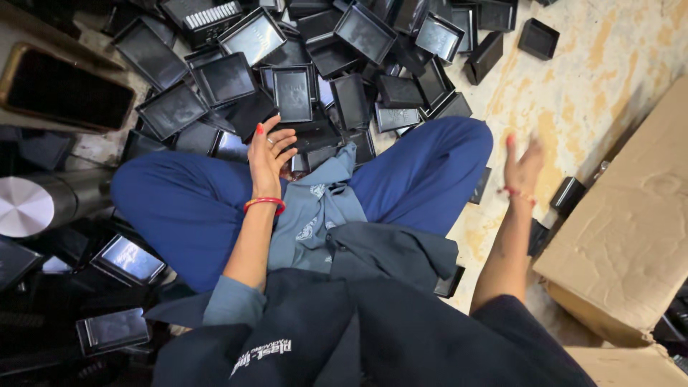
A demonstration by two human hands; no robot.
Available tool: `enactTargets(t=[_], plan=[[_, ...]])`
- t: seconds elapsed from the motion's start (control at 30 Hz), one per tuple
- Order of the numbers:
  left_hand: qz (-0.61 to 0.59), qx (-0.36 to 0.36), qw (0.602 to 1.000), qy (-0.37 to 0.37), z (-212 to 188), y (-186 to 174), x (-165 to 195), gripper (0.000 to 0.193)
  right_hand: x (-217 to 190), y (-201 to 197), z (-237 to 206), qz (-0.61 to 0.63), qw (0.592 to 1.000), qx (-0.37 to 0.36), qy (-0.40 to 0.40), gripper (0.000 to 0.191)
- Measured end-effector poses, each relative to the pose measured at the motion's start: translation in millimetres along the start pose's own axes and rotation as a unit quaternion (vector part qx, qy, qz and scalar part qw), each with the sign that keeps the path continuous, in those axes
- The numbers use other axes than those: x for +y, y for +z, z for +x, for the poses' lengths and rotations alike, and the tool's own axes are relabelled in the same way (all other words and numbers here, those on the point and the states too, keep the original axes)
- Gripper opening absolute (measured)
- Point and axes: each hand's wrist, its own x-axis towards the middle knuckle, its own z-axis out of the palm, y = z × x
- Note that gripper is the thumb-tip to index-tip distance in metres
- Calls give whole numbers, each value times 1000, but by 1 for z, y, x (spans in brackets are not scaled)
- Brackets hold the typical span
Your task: The person sits on the floor surrounded by a large pile of small black plastic components. They repeatedly pick up individual pieces, inspect them, and place them into a cardboard box or a separate pile.
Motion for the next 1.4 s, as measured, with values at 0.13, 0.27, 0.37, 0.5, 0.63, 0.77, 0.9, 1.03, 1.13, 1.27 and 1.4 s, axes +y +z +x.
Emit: enactTargets(t=[0.13, 0.27, 0.37, 0.5, 0.63, 0.77, 0.9, 1.03, 1.13, 1.27, 1.4], plan=[[-8, 4, 1000, 5, -3, 4, 1, 55, -100, 13, 77, 128, 985, -81, -83, 51], [-4, 15, 1000, 5, -9, 7, 5, 53, -196, 77, 121, -124, 917, -148, -350, 44], [-13, -4, 1000, 3, -13, 8, 10, 52, -231, 96, 122, -248, 883, -181, -355, 41], [-8, -88, 996, -9, -15, 13, 12, 54, -252, 53, 75, -119, 936, -135, -303, 32], [-81, -197, 970, -118, -14, 24, 11, 62, -284, 31, -28, 136, 919, -124, -348, 21], [-159, -169, 961, -153, -19, 27, 10, 67, -314, 49, -70, 248, 783, -369, -435, 17], [-185, -158, 959, -147, -23, 20, 14, 73, -321, 70, -21, 208, 850, -348, -336, 16], [-332, -152, 922, -130, -16, 18, 16, 79, -315, 113, 51, -13, 845, -172, -507, 38], [-353, -149, 915, -126, -14, 18, 15, 79, -309, 151, 82, -116, 854, -171, -478, 36], [-332, -136, 929, -89, -13, 15, 14, 78, -304, 167, 113, -52, 903, -56, -424, 38], [-357, -93, 928, -39, -11, 14, 12, 79, -302, 160, 113, 65, 891, 64, -444, 62]])
